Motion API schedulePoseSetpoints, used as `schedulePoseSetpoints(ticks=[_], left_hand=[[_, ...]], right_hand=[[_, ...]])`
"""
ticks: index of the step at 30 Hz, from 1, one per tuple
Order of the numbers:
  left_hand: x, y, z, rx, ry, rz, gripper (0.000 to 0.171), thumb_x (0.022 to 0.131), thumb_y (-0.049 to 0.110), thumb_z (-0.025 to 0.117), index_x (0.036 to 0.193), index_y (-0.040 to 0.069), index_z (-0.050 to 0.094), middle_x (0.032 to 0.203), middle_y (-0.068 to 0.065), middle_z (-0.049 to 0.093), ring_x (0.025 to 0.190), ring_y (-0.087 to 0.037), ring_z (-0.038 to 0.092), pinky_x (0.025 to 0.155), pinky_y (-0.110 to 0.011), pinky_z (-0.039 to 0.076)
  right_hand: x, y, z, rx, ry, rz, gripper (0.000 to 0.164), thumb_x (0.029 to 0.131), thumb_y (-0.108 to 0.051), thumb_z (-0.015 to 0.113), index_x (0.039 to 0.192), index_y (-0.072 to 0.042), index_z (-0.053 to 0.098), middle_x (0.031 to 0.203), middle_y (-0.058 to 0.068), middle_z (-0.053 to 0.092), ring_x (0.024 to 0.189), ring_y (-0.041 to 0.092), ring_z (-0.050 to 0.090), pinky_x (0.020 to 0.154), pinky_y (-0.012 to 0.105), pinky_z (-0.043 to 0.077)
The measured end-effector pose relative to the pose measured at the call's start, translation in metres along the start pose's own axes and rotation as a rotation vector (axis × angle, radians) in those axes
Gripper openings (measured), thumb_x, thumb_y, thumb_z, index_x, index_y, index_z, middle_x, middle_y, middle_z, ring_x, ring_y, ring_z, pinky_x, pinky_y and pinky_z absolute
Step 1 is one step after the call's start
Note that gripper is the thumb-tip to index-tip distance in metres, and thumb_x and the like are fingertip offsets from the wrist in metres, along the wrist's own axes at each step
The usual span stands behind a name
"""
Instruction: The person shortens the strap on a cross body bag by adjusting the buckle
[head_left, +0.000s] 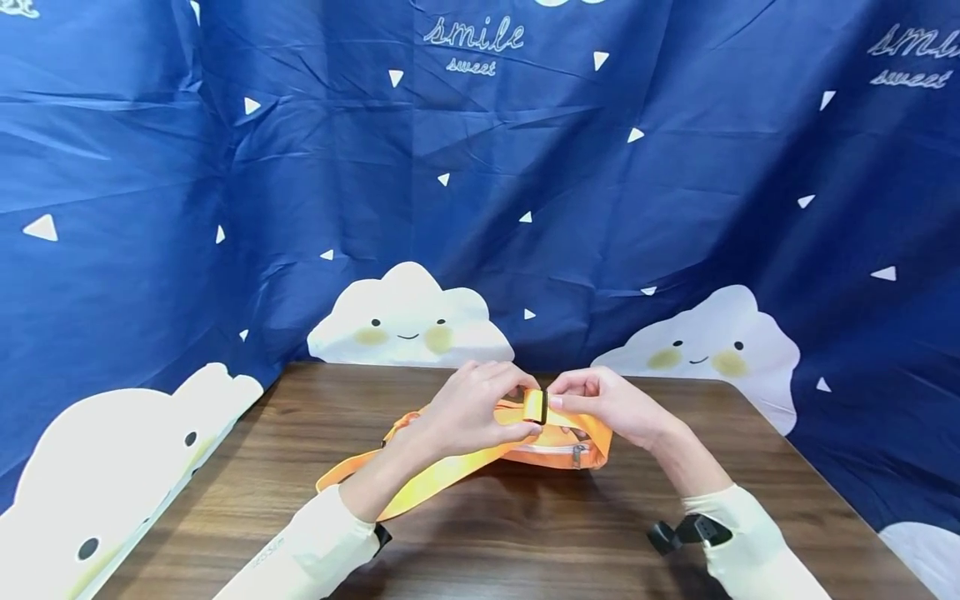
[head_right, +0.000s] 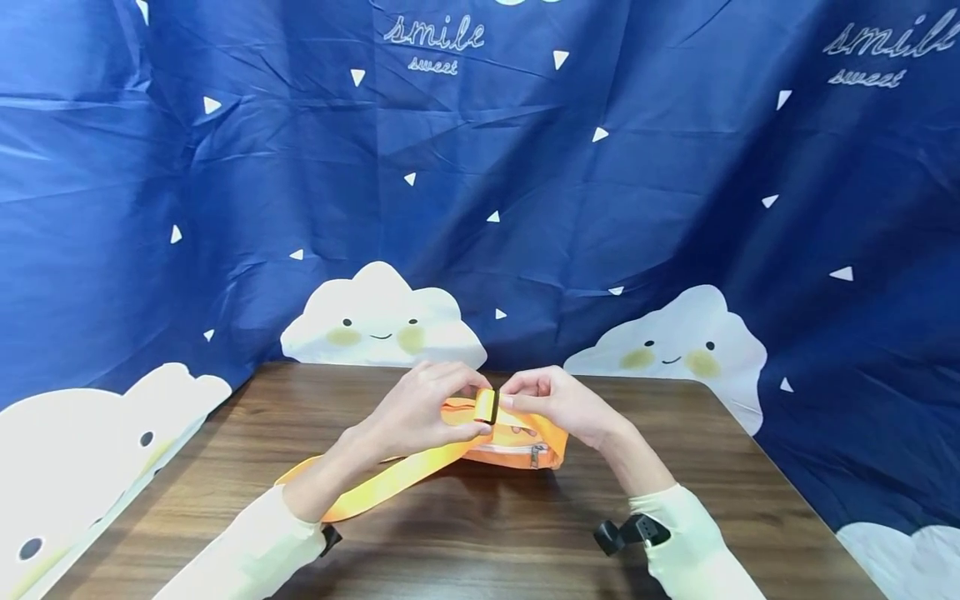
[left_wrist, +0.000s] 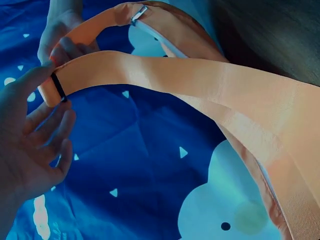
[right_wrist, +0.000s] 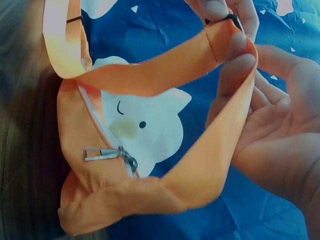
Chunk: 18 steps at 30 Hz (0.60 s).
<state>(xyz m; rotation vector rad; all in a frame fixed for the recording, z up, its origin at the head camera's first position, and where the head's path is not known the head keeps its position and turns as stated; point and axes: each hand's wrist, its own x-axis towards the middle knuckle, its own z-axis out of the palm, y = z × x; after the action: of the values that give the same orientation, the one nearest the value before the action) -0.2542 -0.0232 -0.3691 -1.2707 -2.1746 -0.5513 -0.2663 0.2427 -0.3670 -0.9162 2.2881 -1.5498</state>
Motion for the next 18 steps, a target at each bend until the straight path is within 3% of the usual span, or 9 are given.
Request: schedulePoseSetpoints(ticks=[7, 18], left_hand=[[0.0, -0.004, -0.003, 0.024, 0.019, -0.006, 0.044, 0.084, 0.049, 0.082, 0.113, 0.019, 0.071, 0.105, 0.009, 0.068, 0.094, -0.007, 0.058, 0.091, -0.034, 0.043], [-0.001, -0.005, -0.001, 0.007, -0.074, 0.007, 0.044, 0.086, 0.05, 0.079, 0.117, 0.019, 0.07, 0.106, 0.013, 0.067, 0.096, -0.005, 0.056, 0.089, -0.029, 0.042]], right_hand=[[-0.003, 0.006, -0.012, 0.062, -0.1, -0.039, 0.02, 0.103, -0.011, 0.061, 0.11, 0.007, 0.067, 0.069, 0.022, 0.055, 0.06, 0.019, 0.053, 0.054, 0.027, 0.048], [0.001, -0.001, 0.004, 0.011, -0.083, -0.016, 0.018, 0.101, -0.017, 0.065, 0.107, 0.0, 0.071, 0.067, 0.008, 0.057, 0.055, 0.016, 0.05, 0.05, 0.024, 0.042]])
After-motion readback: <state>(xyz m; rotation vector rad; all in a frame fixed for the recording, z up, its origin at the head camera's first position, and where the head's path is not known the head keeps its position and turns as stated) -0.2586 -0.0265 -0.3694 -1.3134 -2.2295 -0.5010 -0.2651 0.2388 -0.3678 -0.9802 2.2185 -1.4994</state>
